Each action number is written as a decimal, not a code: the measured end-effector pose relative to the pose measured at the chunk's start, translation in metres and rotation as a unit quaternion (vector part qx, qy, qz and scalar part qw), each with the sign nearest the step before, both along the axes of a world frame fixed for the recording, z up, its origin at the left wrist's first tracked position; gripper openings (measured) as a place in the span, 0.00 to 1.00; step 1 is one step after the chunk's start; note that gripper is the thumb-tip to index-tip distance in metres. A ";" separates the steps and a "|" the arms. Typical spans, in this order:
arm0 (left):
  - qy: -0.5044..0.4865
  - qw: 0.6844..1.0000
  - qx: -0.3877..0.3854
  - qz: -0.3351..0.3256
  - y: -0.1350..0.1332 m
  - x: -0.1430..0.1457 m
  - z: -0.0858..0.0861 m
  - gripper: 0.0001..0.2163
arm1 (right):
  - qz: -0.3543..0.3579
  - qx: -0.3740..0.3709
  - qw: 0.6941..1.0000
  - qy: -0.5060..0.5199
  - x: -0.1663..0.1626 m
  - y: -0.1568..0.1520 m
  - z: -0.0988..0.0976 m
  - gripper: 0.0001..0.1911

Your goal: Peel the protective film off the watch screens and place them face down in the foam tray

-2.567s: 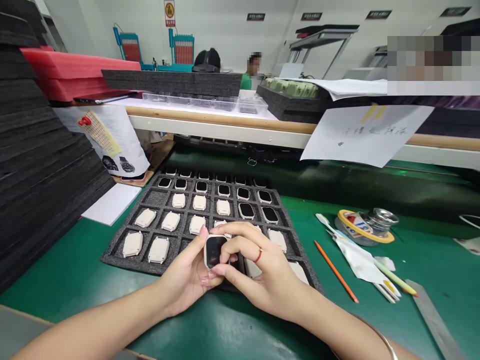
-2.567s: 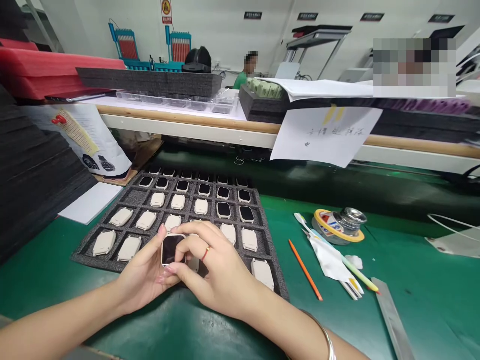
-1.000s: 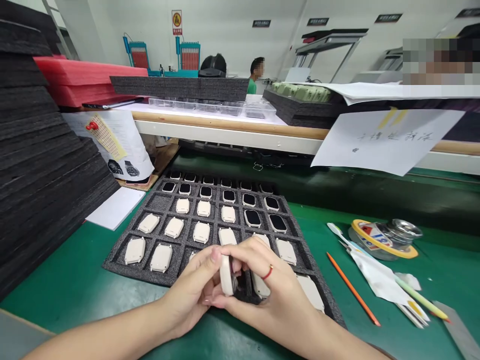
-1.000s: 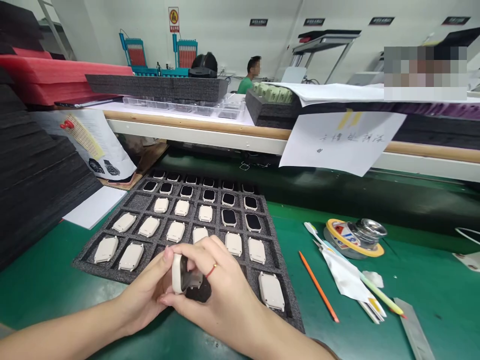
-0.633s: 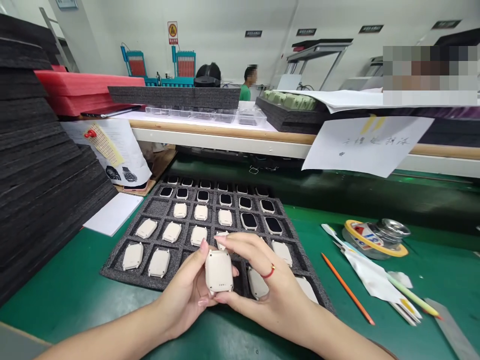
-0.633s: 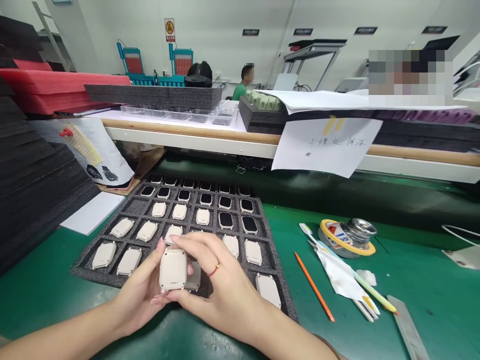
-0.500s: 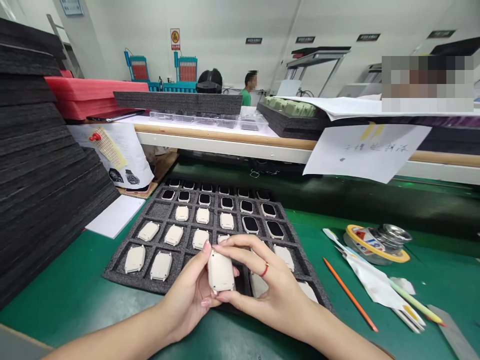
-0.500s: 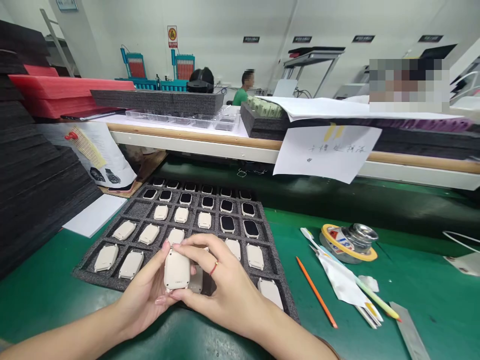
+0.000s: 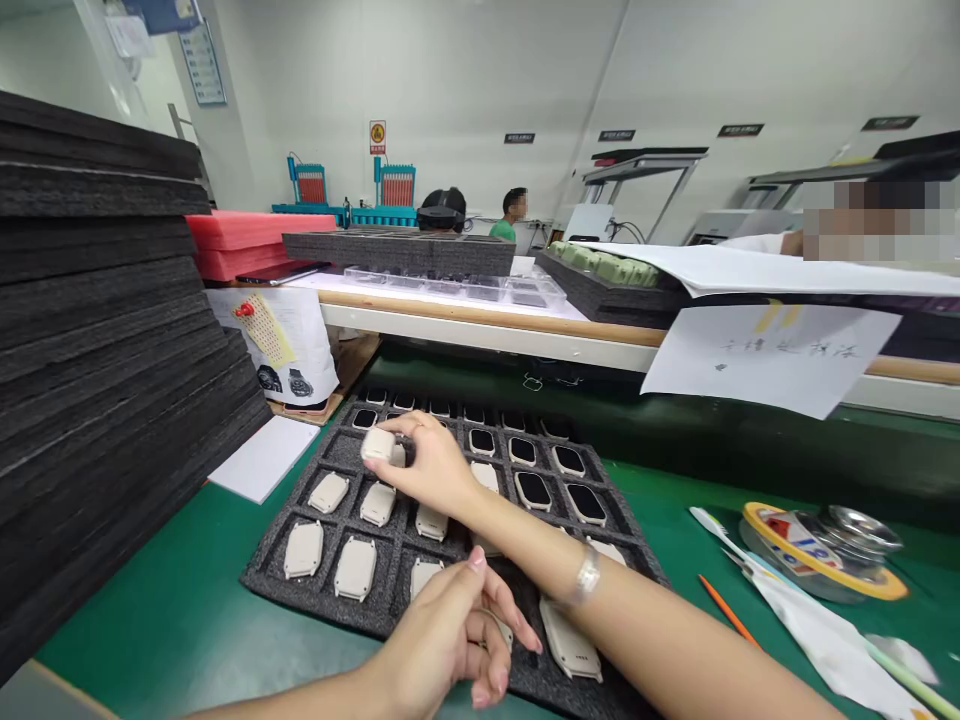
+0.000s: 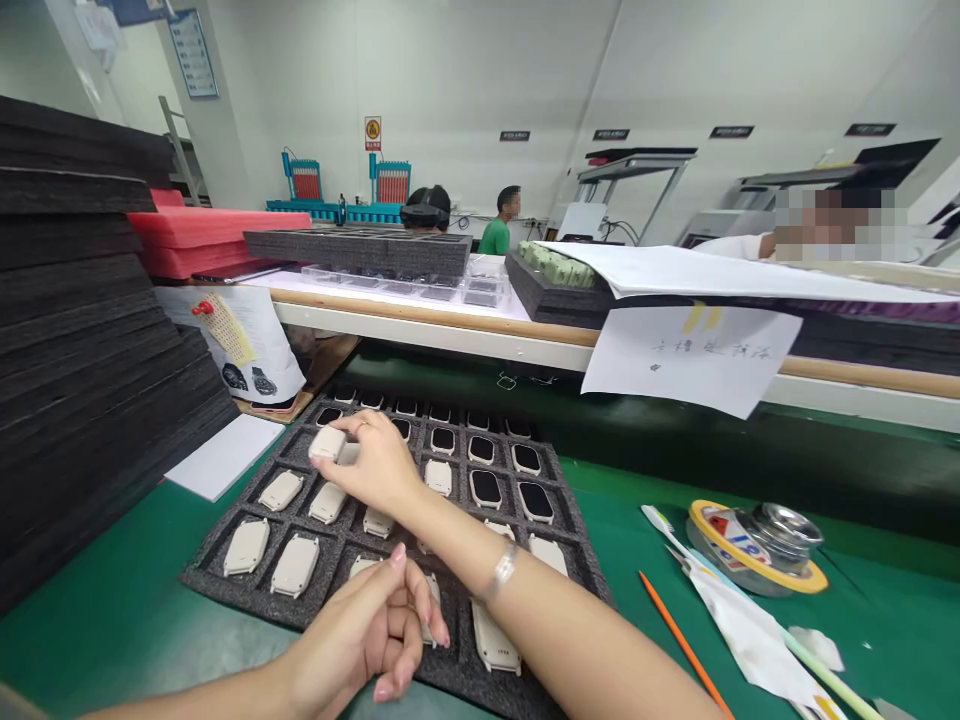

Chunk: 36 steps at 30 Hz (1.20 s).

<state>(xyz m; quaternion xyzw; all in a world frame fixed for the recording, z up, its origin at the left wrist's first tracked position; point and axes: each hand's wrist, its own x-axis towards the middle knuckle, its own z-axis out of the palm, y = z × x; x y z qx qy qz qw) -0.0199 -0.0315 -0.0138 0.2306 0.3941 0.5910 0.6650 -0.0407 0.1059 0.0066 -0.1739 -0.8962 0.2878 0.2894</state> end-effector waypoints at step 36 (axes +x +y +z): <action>0.648 0.626 0.429 -0.062 -0.015 -0.006 -0.017 0.08 | -0.019 0.142 0.910 -0.389 0.144 0.088 0.027 0.21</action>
